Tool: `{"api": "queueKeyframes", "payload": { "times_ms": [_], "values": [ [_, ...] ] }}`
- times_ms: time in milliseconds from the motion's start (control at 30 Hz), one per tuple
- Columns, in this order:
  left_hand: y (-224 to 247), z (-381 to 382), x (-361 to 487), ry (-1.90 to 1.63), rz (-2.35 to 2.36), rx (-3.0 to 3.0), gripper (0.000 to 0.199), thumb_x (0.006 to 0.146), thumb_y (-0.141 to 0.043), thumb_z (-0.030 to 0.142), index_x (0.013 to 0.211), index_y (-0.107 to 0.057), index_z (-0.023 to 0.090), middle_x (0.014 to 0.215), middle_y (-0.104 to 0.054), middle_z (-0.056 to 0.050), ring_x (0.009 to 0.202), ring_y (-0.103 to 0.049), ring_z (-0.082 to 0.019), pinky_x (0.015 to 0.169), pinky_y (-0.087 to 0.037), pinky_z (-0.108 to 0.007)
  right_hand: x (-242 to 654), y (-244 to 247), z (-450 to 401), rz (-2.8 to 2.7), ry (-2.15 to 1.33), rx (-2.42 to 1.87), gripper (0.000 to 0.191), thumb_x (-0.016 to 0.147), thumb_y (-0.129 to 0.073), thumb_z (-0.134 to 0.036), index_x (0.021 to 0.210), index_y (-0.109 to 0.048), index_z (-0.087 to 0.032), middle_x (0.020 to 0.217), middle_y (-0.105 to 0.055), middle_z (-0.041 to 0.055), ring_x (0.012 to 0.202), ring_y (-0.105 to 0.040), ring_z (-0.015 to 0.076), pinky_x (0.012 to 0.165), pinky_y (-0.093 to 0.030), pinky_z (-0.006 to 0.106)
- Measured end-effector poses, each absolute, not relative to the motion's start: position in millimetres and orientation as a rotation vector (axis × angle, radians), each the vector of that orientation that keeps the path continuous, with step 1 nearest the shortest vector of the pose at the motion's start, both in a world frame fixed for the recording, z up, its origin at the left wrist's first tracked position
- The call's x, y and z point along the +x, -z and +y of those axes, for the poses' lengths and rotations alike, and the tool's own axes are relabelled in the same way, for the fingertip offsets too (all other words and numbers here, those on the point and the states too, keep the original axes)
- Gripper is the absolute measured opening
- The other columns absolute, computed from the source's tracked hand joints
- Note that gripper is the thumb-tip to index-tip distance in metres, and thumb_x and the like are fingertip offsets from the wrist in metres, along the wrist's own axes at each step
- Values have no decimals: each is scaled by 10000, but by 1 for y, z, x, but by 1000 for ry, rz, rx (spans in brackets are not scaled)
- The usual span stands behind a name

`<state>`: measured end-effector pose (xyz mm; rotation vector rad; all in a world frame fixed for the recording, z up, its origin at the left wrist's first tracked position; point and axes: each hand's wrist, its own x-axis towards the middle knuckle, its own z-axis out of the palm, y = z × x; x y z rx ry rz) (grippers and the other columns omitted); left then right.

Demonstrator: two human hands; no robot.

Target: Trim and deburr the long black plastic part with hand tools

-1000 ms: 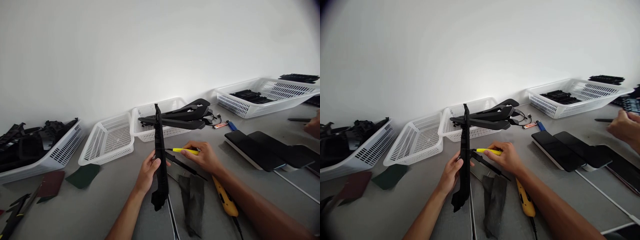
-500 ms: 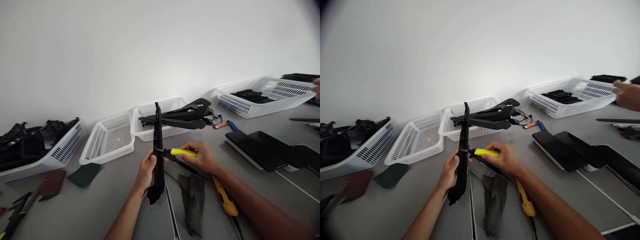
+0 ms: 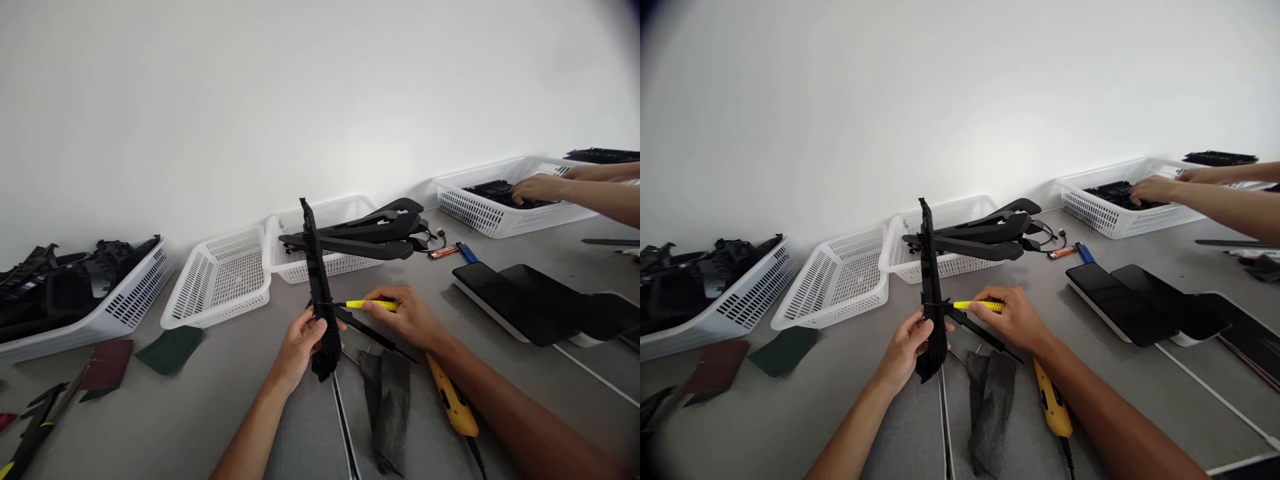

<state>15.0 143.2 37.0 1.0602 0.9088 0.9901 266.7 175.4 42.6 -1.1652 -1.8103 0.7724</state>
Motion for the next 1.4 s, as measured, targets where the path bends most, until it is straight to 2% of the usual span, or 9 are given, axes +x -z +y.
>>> {"api": "queueKeyframes", "payload": {
  "times_ms": [100,300,433,567,667,767,1100,1267,1400],
  "values": [
    [-35,144,14,-1013,906,1056,502,943,-781,524,1249,-686,138,1023,-814,-133,689,-744,-182,608,-597,-277,266,-45,173,-1808,-782,-1142,365,971,-658,-521,869,-811,-206,797,-786,29,693,-656,187,647,-456,290],
    [-37,143,16,-995,900,1006,541,930,-775,561,1287,-646,175,1088,-787,-137,692,-758,-226,444,-590,-288,265,-47,172,-1837,-789,-1127,355,949,-676,-515,853,-813,-202,788,-788,40,692,-660,191,642,-463,288],
    [-38,143,16,-986,885,1007,519,931,-772,565,1255,-647,179,1087,-776,-132,690,-761,-221,441,-610,-291,263,-44,173,-1785,-786,-1173,401,959,-652,-551,866,-826,-202,776,-777,39,670,-632,182,623,-441,286],
    [-37,144,15,-978,867,1020,521,942,-759,561,1269,-645,173,1118,-768,-146,707,-766,-222,440,-611,-280,263,-40,176,-1750,-768,-1226,497,965,-611,-613,775,-787,-189,638,-665,12,600,-543,159,567,-369,281],
    [-35,144,15,-969,858,1031,508,947,-756,554,1260,-644,171,1136,-766,-151,712,-763,-219,445,-618,-282,264,-38,178,-1687,-737,-1291,612,971,-559,-681,618,-665,-193,539,-527,-13,539,-446,136,530,-310,284],
    [-33,143,14,-949,853,1030,495,948,-759,544,1259,-646,175,1145,-768,-150,708,-758,-215,441,-616,-282,264,-38,178,-1659,-716,-1310,665,971,-535,-726,565,-589,-202,528,-472,-19,522,-408,127,516,-290,284],
    [-35,143,15,-952,870,1026,582,933,-775,555,1348,-636,170,1119,-778,-152,711,-764,-226,446,-614,-288,263,-42,177,-1649,-623,-1323,700,966,-512,-778,608,-664,-196,534,-506,-3,528,-449,141,526,-327,293],
    [-33,144,16,-953,866,1016,617,929,-777,558,1384,-623,170,1087,-783,-148,700,-756,-223,455,-604,-288,261,-41,175,-1725,-690,-1259,658,978,-513,-755,716,-750,-200,564,-579,4,548,-498,156,545,-353,289],
    [-35,145,15,-963,860,1028,648,910,-810,522,1416,-628,161,1063,-783,-137,707,-747,-205,505,-596,-276,261,-39,178,-1662,-640,-1308,673,987,-498,-754,689,-727,-196,563,-580,3,550,-501,150,560,-359,284]
  ]
}}
